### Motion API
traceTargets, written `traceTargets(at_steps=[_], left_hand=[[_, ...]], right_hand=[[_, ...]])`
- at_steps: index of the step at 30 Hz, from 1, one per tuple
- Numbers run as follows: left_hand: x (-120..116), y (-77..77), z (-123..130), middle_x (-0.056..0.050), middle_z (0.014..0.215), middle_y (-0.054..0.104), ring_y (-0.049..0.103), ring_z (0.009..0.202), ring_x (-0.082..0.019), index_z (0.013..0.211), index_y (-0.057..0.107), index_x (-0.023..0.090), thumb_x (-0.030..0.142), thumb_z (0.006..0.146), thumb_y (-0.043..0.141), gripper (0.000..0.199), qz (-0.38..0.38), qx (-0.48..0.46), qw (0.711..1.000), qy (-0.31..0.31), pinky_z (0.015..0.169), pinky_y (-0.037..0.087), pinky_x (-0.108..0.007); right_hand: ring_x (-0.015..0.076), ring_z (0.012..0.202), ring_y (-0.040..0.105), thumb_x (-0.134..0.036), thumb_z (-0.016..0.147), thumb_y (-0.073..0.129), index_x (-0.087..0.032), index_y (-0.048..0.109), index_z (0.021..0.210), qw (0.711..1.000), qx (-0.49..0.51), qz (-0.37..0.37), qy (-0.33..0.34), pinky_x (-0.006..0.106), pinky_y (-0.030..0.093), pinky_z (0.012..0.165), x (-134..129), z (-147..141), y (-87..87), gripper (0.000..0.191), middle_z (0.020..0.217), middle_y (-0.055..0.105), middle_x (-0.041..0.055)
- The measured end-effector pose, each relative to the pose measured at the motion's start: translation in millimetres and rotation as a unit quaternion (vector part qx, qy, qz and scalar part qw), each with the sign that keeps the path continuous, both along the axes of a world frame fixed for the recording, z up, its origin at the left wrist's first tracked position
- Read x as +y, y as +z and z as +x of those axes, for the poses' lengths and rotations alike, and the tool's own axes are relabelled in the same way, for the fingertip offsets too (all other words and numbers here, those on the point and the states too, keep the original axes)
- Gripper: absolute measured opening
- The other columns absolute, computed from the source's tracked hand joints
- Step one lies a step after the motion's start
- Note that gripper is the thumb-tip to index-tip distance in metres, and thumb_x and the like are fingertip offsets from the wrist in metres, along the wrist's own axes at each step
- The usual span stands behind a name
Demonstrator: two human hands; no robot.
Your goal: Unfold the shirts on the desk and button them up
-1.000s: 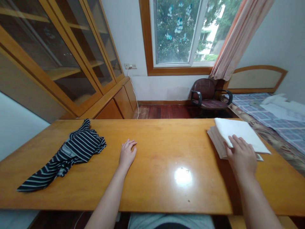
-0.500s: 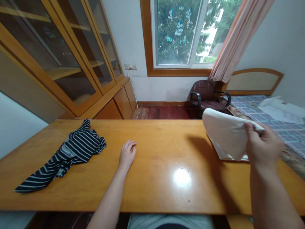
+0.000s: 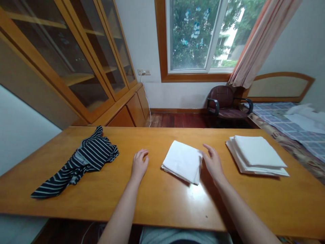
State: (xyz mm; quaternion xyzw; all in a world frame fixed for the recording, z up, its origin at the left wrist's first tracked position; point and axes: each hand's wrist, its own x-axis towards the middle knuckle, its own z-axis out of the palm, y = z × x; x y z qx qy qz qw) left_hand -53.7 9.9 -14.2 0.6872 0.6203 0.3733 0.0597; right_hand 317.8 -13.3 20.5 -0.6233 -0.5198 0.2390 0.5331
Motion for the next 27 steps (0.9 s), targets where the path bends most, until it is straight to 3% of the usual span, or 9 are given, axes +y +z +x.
traceTargets(at_steps=[3, 6, 10, 15, 18, 21, 24, 27], left_hand=[[0.1, -1.5, 0.4, -0.008, 0.115, 0.068, 0.058, 0.12, -0.026, 0.102, 0.068, 0.022, 0.022, 0.089, 0.047, 0.025, 0.0, 0.002, 1.0, -0.011, 0.109, 0.044, -0.045], [1.6, -5.1, 0.5, -0.008, 0.113, 0.069, 0.059, 0.118, -0.027, 0.102, 0.069, 0.021, 0.022, 0.088, 0.047, 0.025, 0.009, 0.0, 1.0, -0.024, 0.108, 0.045, -0.046], [3.7, -9.2, 0.5, -0.008, 0.112, 0.07, 0.06, 0.116, -0.027, 0.102, 0.069, 0.021, 0.022, 0.088, 0.047, 0.025, 0.019, -0.001, 0.999, -0.033, 0.106, 0.045, -0.047], [3.4, -9.2, -0.4, -0.009, 0.111, 0.069, 0.06, 0.113, -0.027, 0.104, 0.068, 0.02, 0.022, 0.088, 0.048, 0.025, 0.031, -0.015, 0.999, -0.028, 0.104, 0.046, -0.048], [3.0, -8.4, -2.5, -0.009, 0.111, 0.068, 0.061, 0.11, -0.026, 0.106, 0.066, 0.02, 0.022, 0.089, 0.049, 0.025, 0.039, -0.04, 0.998, -0.013, 0.102, 0.048, -0.046], [3.1, -8.8, -4.9, -0.01, 0.109, 0.066, 0.062, 0.107, -0.025, 0.108, 0.065, 0.02, 0.023, 0.09, 0.048, 0.025, 0.04, -0.08, 0.996, 0.0, 0.099, 0.051, -0.044], [3.1, -9.7, -6.1, -0.01, 0.109, 0.063, 0.062, 0.105, -0.024, 0.11, 0.063, 0.019, 0.025, 0.091, 0.048, 0.025, 0.041, -0.113, 0.993, 0.011, 0.096, 0.052, -0.042], [2.2, -9.4, -5.8, -0.01, 0.11, 0.062, 0.061, 0.105, -0.024, 0.112, 0.063, 0.018, 0.027, 0.092, 0.048, 0.026, 0.042, -0.119, 0.992, 0.012, 0.097, 0.052, -0.043]], right_hand=[[0.0252, 0.119, 0.061, -0.016, 0.086, 0.047, -0.023, 0.074, 0.107, 0.98, -0.129, 0.037, 0.145, 0.049, 0.044, 0.109, -11.7, 7.8, 0.9, 0.035, 0.122, 0.069, 0.0089], [0.025, 0.131, 0.053, -0.009, 0.084, 0.048, -0.025, 0.071, 0.118, 0.936, -0.228, 0.066, 0.258, 0.05, 0.042, 0.112, -21.6, 16.0, 1.2, 0.044, 0.134, 0.063, 0.0077], [0.028, 0.141, 0.042, -0.01, 0.085, 0.052, -0.026, 0.06, 0.136, 0.885, -0.336, 0.081, 0.313, 0.057, 0.035, 0.115, -33.9, 8.7, -2.5, 0.054, 0.147, 0.053, 0.0082], [0.0293, 0.125, 0.055, -0.017, 0.087, 0.062, -0.028, 0.061, 0.134, 0.852, -0.391, 0.111, 0.33, 0.051, 0.048, 0.1, -44.8, -35.8, -5.4, 0.048, 0.137, 0.062, 0.0085], [0.026, 0.109, 0.062, -0.014, 0.088, 0.059, -0.026, 0.065, 0.129, 0.866, -0.34, 0.133, 0.341, 0.044, 0.052, 0.09, -44.9, -67.1, -3.2, 0.043, 0.123, 0.07, 0.0091], [0.0223, 0.099, 0.066, -0.016, 0.091, 0.053, -0.024, 0.071, 0.117, 0.913, -0.201, 0.119, 0.333, 0.037, 0.052, 0.088, -37.3, -86.3, 8.6, 0.032, 0.109, 0.075, 0.0074], [0.0215, 0.085, 0.067, -0.03, 0.092, 0.054, -0.019, 0.076, 0.095, 0.973, -0.018, 0.043, 0.225, 0.032, 0.051, 0.078, -22.8, -83.0, 25.1, 0.024, 0.091, 0.075, 0.0044], [0.0202, 0.079, 0.064, -0.046, 0.088, 0.059, -0.015, 0.073, 0.093, 0.983, 0.168, 0.009, 0.07, 0.029, 0.049, 0.071, -8.9, -55.2, 32.4, 0.034, 0.087, 0.073, 0.004]])
